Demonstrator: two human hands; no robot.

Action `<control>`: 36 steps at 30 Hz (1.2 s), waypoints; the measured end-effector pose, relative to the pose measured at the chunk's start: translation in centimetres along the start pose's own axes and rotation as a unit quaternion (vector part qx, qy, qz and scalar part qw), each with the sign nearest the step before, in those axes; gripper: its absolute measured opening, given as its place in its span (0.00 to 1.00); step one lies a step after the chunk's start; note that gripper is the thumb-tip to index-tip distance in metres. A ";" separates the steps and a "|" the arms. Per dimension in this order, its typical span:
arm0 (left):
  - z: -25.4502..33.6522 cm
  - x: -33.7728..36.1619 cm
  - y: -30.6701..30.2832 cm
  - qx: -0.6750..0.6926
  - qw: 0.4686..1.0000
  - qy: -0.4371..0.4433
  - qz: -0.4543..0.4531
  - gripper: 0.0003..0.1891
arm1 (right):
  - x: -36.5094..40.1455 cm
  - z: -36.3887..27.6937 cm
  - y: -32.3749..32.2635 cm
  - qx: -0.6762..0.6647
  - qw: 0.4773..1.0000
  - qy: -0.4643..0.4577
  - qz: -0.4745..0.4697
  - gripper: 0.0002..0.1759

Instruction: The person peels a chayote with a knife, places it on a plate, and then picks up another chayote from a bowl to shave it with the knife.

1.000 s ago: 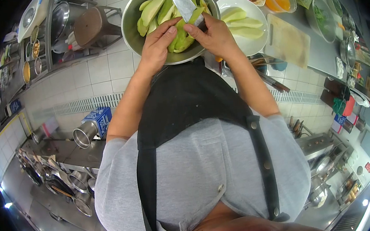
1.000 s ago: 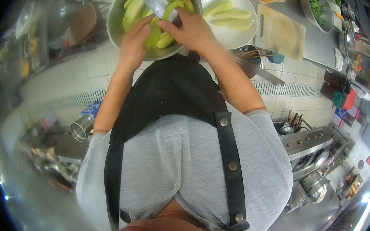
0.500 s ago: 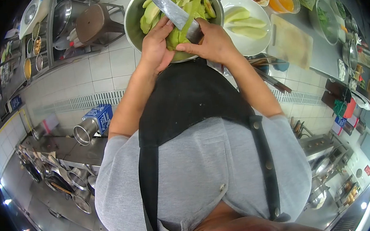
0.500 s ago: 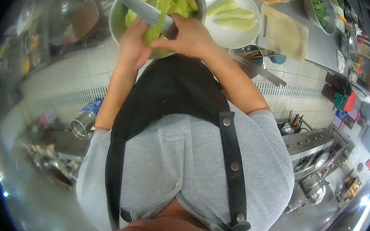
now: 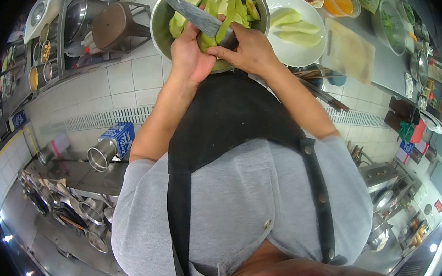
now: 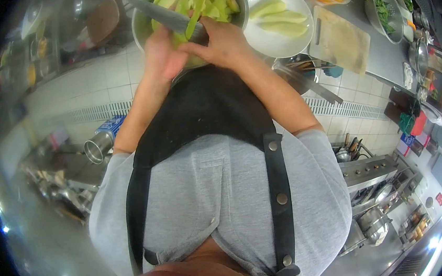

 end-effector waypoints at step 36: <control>0.4 -1.8 -1.7 -0.071 0.994 -0.026 0.079 0.19 | -1.0 0.1 0.2 0.008 0.996 0.039 -0.079 0.59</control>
Point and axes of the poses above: each hand's wrist, its own x-axis away from the middle knuckle, its own y-axis out of the palm, z = x × y, the point moved 4 cm from there along -x, towards the middle knuckle, and after that the axes turned 15 degrees about -z, right-handed, at the moved point
